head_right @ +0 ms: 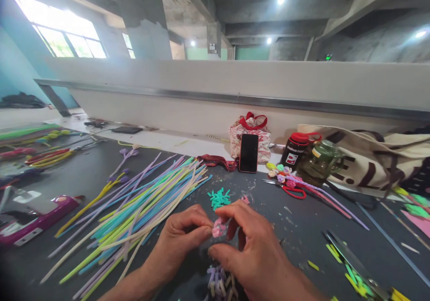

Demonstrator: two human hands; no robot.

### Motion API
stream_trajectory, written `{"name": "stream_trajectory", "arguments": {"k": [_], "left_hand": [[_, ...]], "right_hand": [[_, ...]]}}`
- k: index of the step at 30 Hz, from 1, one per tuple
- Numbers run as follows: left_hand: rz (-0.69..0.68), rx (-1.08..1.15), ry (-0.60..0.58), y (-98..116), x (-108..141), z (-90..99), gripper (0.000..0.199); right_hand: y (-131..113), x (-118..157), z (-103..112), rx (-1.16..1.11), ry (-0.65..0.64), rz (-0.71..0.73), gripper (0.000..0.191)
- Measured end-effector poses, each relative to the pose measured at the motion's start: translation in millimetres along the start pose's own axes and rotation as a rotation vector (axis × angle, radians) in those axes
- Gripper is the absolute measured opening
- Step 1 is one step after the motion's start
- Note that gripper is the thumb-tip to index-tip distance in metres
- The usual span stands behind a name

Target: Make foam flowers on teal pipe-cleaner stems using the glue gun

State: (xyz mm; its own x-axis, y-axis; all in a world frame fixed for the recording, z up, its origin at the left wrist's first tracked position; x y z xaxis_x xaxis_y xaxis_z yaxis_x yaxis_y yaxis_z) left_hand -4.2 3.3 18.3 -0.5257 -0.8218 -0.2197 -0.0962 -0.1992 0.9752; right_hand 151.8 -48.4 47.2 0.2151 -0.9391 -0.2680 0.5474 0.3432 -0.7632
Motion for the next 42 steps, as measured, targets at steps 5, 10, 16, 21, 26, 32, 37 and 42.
{"name": "stream_trajectory", "arguments": {"k": [5, 10, 16, 21, 26, 32, 37, 42], "left_hand": [[-0.037, -0.041, 0.000, -0.5, 1.2, 0.3, 0.007], [-0.070, -0.057, 0.018, 1.9, 1.6, -0.4, 0.008], [-0.071, -0.085, 0.048, 3.8, 1.4, -2.4, 0.008], [-0.043, -0.082, 0.063, 2.6, 0.9, -2.4, 0.010], [-0.023, -0.048, 0.069, 2.6, 1.7, -2.1, 0.010], [-0.023, 0.005, 0.058, 0.4, 0.7, -1.0, 0.009], [0.001, -0.008, 0.057, -0.5, 1.1, -2.5, 0.009], [0.049, -0.020, 0.042, 1.2, 1.6, -2.8, 0.012]], "right_hand": [[-7.7, -3.6, 1.6, 0.015, 0.012, 0.084, 0.024], [-9.2, -2.2, 2.3, 0.049, 0.023, 0.137, 0.018], [-6.0, -2.2, -1.5, 0.071, 0.031, 0.142, 0.014], [-5.7, -4.4, -2.9, 0.110, 0.033, 0.136, 0.011], [-5.7, -5.0, -3.1, 0.084, 0.024, 0.063, 0.019], [-9.5, -6.1, -4.1, 0.064, -0.015, -0.038, 0.023], [-11.3, -8.6, -4.3, 0.057, -0.002, 0.018, 0.010], [-7.7, -10.7, -3.6, 0.093, -0.009, 0.009, 0.010]]}}
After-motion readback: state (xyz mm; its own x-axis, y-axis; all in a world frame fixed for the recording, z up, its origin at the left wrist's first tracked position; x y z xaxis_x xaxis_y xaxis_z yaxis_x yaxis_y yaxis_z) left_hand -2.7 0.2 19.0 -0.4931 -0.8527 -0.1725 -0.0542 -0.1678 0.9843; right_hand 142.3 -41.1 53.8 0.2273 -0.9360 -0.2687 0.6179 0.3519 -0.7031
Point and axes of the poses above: each hand's wrist, its own x-axis away from the middle knuckle, its own z-axis out of the back of the hand, y = z × x, the point moved 1 cm from there along -x, towards the middle knuckle, and after that the axes turned 6 degrees about -y, right-handed, at the moved point
